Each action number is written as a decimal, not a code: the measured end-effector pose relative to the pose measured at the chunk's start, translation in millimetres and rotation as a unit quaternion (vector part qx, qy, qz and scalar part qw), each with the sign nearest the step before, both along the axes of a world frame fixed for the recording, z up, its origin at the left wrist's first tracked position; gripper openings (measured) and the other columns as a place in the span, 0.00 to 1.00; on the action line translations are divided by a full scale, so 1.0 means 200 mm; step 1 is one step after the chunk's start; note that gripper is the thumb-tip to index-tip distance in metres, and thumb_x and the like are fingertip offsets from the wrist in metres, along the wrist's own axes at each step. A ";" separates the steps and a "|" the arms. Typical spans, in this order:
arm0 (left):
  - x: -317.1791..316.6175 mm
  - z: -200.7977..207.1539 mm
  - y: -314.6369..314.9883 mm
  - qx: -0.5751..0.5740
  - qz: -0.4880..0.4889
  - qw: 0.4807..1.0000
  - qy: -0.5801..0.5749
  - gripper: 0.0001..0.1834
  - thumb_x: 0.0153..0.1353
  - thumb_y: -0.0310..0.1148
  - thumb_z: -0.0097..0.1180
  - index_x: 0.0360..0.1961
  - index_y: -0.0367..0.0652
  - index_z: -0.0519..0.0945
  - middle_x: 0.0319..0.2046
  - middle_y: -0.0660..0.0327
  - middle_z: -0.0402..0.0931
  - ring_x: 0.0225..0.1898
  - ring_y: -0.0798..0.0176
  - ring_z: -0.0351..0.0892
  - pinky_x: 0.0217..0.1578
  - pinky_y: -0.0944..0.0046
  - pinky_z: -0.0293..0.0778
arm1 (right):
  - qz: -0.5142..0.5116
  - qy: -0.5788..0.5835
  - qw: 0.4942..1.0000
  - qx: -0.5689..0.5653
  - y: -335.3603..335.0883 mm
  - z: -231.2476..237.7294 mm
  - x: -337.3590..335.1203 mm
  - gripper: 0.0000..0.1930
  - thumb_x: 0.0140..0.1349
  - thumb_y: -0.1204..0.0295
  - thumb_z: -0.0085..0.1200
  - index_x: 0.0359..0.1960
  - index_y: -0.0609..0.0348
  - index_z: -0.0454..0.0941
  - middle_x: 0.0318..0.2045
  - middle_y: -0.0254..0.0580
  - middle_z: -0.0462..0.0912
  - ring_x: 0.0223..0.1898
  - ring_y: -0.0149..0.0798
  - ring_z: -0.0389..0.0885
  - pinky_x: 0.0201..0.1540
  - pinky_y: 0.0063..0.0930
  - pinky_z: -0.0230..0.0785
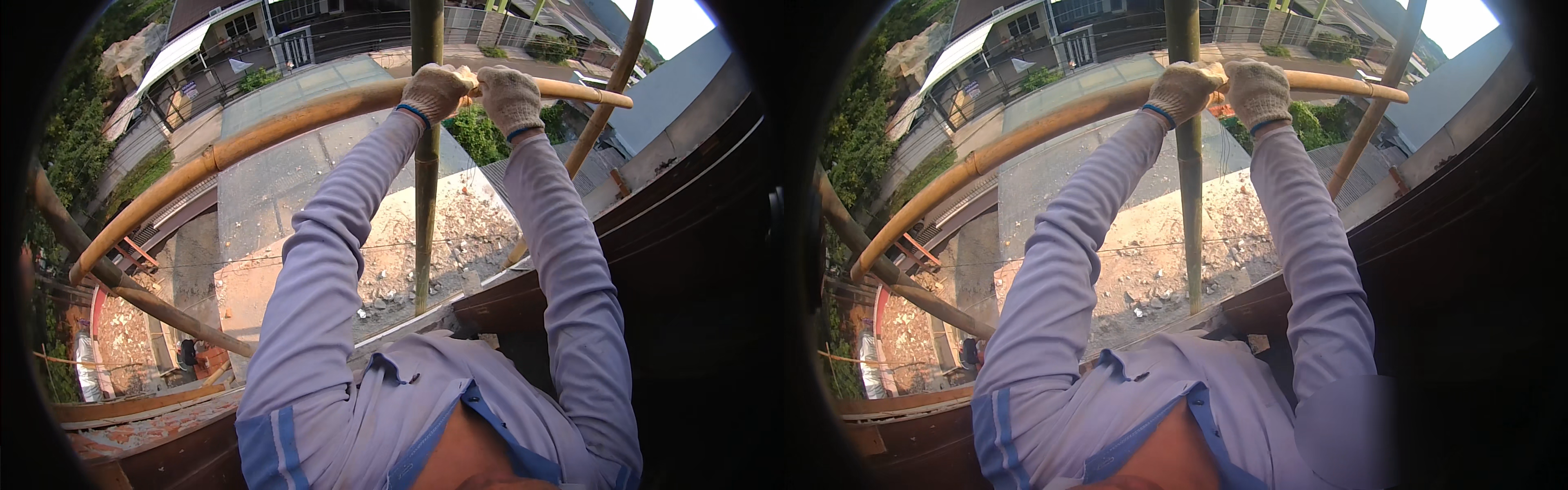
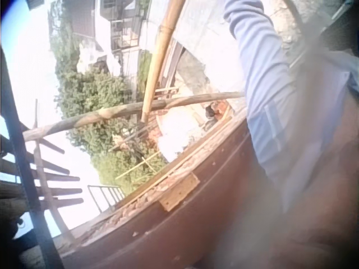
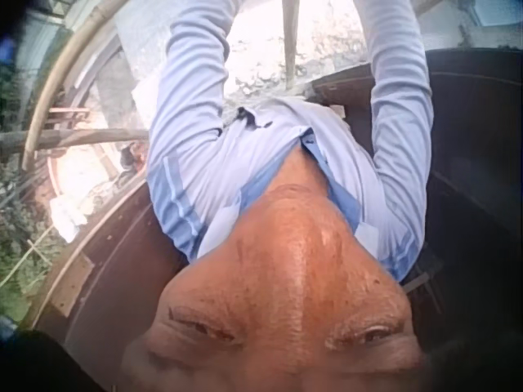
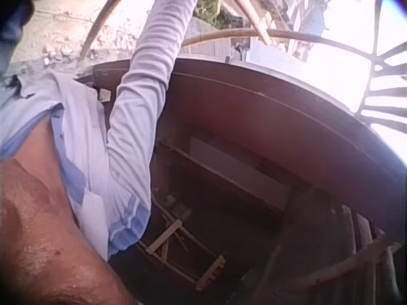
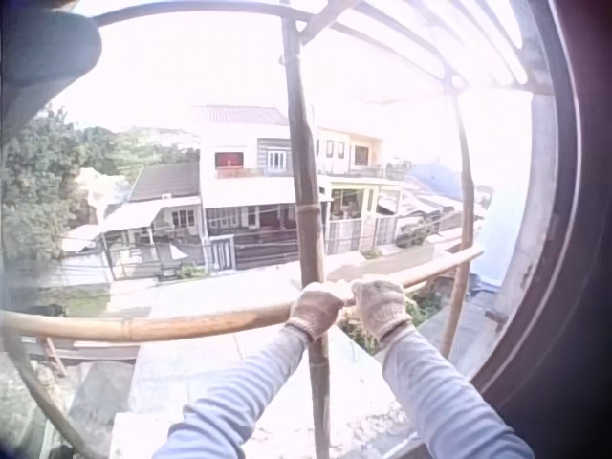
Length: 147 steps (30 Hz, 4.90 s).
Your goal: The person secures bamboo poles to a metal frame using wire and pliers. They climb the structure, position the poles, wrap wire around joints, and tighten the connections with pliers.
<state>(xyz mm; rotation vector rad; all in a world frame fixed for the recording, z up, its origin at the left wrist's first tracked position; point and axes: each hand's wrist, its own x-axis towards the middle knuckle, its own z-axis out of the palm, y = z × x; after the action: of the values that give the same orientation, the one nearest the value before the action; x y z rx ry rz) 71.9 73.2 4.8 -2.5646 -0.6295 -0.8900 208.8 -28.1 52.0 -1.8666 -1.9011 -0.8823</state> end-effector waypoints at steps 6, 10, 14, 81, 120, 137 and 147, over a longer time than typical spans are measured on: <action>0.03 0.00 0.01 -0.014 0.023 0.999 -0.030 0.15 0.68 0.44 0.54 0.37 0.44 0.84 0.31 0.54 0.87 0.37 0.53 0.89 0.36 0.51 0.83 | 0.034 -0.112 0.989 0.086 0.06 -0.17 0.05 0.10 0.60 0.67 0.62 0.44 0.44 0.84 0.41 0.30 0.86 0.48 0.43 0.83 0.53 0.44 0.71; 0.04 -0.01 0.03 -0.003 0.009 1.000 -0.001 0.13 0.67 0.40 0.55 0.41 0.43 0.86 0.32 0.54 0.88 0.40 0.54 0.90 0.39 0.52 0.85 | 0.034 -0.123 0.986 0.110 0.07 -0.27 0.15 0.16 0.62 0.62 0.65 0.52 0.43 0.82 0.50 0.30 0.86 0.54 0.43 0.83 0.58 0.43 0.73; 0.04 -0.01 0.03 -0.035 0.017 0.998 0.049 0.12 0.69 0.37 0.52 0.46 0.55 0.87 0.41 0.63 0.88 0.44 0.55 0.89 0.41 0.54 0.86 | 0.043 -0.112 0.991 0.060 0.10 -0.30 0.28 0.17 0.66 0.56 0.63 0.54 0.45 0.85 0.49 0.39 0.89 0.52 0.47 0.86 0.55 0.45 0.76; 0.05 -0.11 0.05 0.020 0.019 0.997 -0.070 0.08 0.61 0.40 0.61 0.35 0.52 0.88 0.28 0.61 0.88 0.34 0.53 0.90 0.32 0.51 0.83 | -0.072 0.327 0.914 -0.230 0.03 -0.48 0.28 0.18 0.75 0.61 0.46 0.54 0.60 0.80 0.38 0.48 0.83 0.45 0.44 0.83 0.54 0.40 0.72; 0.00 -0.03 0.01 -0.004 0.014 0.999 -0.044 0.10 0.59 0.39 0.65 0.40 0.52 0.84 0.32 0.57 0.86 0.36 0.54 0.88 0.36 0.52 0.81 | -0.020 0.327 0.945 -0.022 0.13 -0.49 0.03 0.19 0.73 0.55 0.51 0.41 0.59 0.85 0.33 0.47 0.89 0.39 0.51 0.89 0.43 0.47 0.80; 0.02 0.01 -0.05 -0.102 0.113 0.987 0.055 0.33 0.60 0.41 0.70 0.66 0.54 0.72 0.51 0.57 0.83 0.50 0.51 0.86 0.47 0.52 0.84 | 0.092 0.825 0.515 -0.215 -0.87 -0.98 -0.27 0.26 0.81 0.56 0.40 0.62 0.67 0.74 0.46 0.49 0.84 0.45 0.41 0.85 0.50 0.39 0.82; 0.05 -0.01 -0.03 -0.086 0.174 0.979 0.065 0.39 0.61 0.31 0.67 0.72 0.59 0.68 0.48 0.57 0.82 0.48 0.53 0.86 0.46 0.56 0.85 | -0.129 0.686 0.584 -0.415 -2.14 -1.49 -0.17 0.16 0.71 0.62 0.50 0.37 0.64 0.83 0.28 0.36 0.83 0.28 0.29 0.78 0.34 0.28 0.71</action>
<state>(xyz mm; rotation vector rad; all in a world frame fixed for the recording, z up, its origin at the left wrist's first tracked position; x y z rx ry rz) 81.5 66.3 2.8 -2.5180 -1.1145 -0.5674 175.2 -455.6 -246.1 -2.0517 -0.8737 1.4336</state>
